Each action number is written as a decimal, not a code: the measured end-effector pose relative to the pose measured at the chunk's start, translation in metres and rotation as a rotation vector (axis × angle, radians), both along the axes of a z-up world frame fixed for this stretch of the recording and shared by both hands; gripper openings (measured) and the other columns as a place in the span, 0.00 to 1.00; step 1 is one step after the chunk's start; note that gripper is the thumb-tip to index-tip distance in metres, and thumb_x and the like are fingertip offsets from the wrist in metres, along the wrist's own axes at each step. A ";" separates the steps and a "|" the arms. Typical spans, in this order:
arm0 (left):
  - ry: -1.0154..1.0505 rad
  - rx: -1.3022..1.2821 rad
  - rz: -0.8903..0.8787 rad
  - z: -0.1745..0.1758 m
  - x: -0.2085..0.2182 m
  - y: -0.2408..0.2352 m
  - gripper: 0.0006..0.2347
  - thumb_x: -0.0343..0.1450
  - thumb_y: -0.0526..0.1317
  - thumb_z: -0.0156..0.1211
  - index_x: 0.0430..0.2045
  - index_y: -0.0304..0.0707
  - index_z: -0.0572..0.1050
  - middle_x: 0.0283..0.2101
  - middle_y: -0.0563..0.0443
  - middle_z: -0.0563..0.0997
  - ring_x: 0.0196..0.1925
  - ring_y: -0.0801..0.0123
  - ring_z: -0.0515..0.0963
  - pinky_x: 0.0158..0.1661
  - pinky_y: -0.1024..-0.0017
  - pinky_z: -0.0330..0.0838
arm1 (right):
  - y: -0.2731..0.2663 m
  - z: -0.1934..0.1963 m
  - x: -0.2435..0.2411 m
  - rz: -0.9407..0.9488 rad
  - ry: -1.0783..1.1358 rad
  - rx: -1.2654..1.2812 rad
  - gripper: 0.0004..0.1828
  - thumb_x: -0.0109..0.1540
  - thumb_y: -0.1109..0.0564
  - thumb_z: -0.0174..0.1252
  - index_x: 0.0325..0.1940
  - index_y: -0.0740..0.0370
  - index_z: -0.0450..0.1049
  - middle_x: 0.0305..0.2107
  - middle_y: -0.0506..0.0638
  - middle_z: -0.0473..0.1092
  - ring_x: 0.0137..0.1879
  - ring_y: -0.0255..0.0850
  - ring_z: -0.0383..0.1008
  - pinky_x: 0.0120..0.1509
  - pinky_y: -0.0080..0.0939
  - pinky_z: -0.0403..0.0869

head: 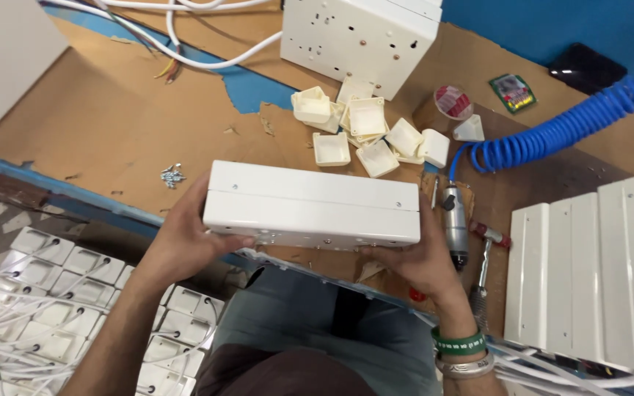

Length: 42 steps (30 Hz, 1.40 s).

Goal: The person assembles a white electrical box by inserting and tightening screws with a pneumatic screwdriver and a manual screwdriver. They attach a small white plastic cover to the end of the box and secure it with screws.

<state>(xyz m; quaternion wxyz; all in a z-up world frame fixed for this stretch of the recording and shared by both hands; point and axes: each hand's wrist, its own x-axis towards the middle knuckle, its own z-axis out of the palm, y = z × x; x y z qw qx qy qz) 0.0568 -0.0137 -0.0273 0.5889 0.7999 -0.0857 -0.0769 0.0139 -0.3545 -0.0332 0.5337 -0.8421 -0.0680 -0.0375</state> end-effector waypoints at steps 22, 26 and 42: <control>-0.058 0.069 -0.084 -0.006 0.010 0.004 0.36 0.52 0.33 0.79 0.56 0.35 0.68 0.51 0.46 0.81 0.54 0.65 0.81 0.52 0.67 0.76 | 0.009 -0.039 -0.012 -0.185 0.147 -0.078 0.43 0.48 0.54 0.78 0.64 0.65 0.67 0.54 0.56 0.76 0.61 0.44 0.76 0.63 0.44 0.76; -0.126 0.144 -0.054 -0.013 0.009 0.005 0.35 0.51 0.33 0.79 0.55 0.33 0.68 0.50 0.45 0.82 0.53 0.64 0.81 0.51 0.66 0.76 | 0.015 -0.039 -0.016 -0.202 0.030 -0.056 0.45 0.49 0.53 0.78 0.65 0.66 0.65 0.54 0.57 0.75 0.62 0.47 0.76 0.64 0.45 0.75; -0.084 0.107 0.064 -0.013 -0.002 -0.004 0.36 0.52 0.34 0.79 0.56 0.31 0.67 0.50 0.44 0.82 0.54 0.64 0.81 0.52 0.65 0.76 | 0.013 -0.068 -0.032 -0.253 -0.026 -0.083 0.38 0.54 0.54 0.76 0.63 0.66 0.66 0.51 0.61 0.75 0.57 0.48 0.78 0.58 0.45 0.78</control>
